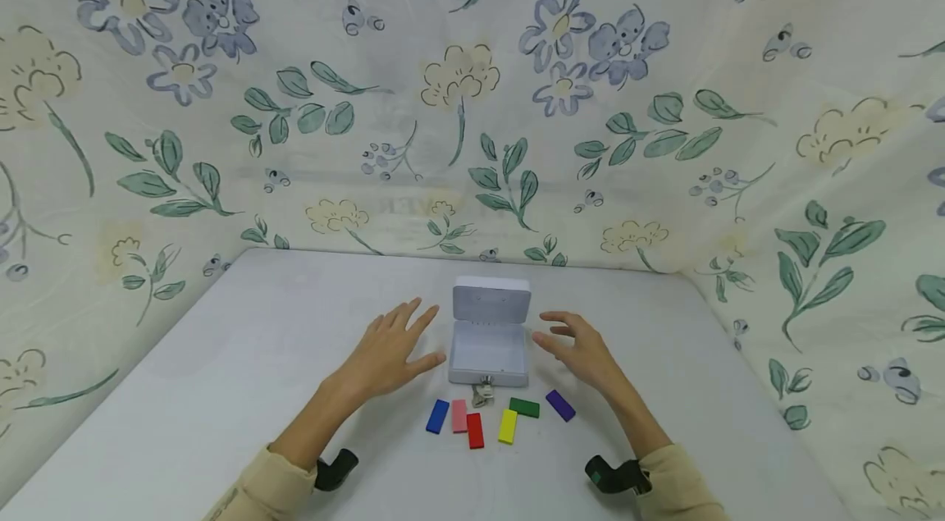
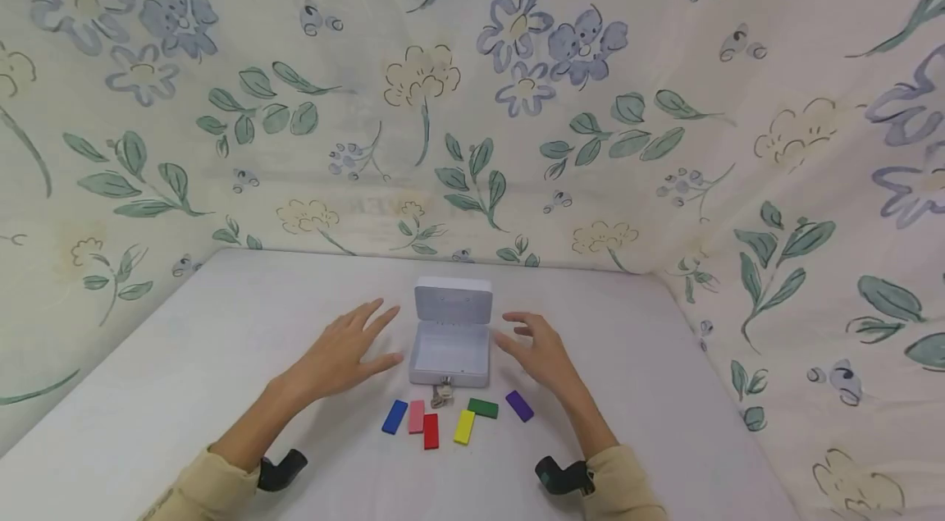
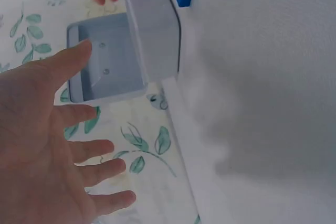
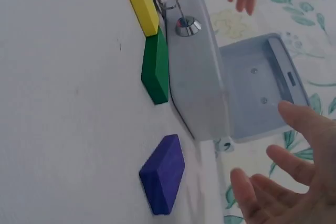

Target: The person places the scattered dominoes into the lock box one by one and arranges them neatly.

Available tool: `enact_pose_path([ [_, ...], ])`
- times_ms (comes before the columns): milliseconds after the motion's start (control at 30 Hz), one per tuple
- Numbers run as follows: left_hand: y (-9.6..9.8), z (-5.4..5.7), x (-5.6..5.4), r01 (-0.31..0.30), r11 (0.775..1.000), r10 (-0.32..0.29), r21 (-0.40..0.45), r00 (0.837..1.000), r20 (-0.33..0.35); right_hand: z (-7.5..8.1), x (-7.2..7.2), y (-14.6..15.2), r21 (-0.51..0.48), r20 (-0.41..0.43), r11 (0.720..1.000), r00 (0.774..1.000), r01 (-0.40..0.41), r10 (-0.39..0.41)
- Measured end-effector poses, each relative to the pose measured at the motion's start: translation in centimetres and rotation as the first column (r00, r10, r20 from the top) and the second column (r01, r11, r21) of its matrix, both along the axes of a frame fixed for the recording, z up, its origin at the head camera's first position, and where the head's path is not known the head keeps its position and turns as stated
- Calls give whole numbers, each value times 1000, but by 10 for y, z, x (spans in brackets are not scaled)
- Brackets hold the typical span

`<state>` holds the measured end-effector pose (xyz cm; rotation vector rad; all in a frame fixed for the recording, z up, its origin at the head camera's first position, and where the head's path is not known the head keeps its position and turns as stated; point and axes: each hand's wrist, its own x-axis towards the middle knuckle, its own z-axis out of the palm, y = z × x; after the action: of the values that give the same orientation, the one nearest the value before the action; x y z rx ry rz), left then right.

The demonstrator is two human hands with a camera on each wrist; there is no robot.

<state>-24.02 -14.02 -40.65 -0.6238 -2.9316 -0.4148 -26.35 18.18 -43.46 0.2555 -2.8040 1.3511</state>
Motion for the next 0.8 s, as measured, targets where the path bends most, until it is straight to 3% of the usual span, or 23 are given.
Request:
enact_pose_path([
  [300,-3,-4,8,3,1000,-5,28,998,65,-8,5,-13,-116,86,992,994,-54,65],
  [533,-3,-8,12,24,999,-29,48,992,120,-14,9,-23,-214,100,972,987,-99,122],
  [633,-3,-10,13,45,997,-54,55,983,176,-15,10,-26,-237,107,966,985,-104,132],
  [800,-3,-11,15,65,996,-81,65,952,295,-20,10,-31,-207,103,971,984,-119,142],
])
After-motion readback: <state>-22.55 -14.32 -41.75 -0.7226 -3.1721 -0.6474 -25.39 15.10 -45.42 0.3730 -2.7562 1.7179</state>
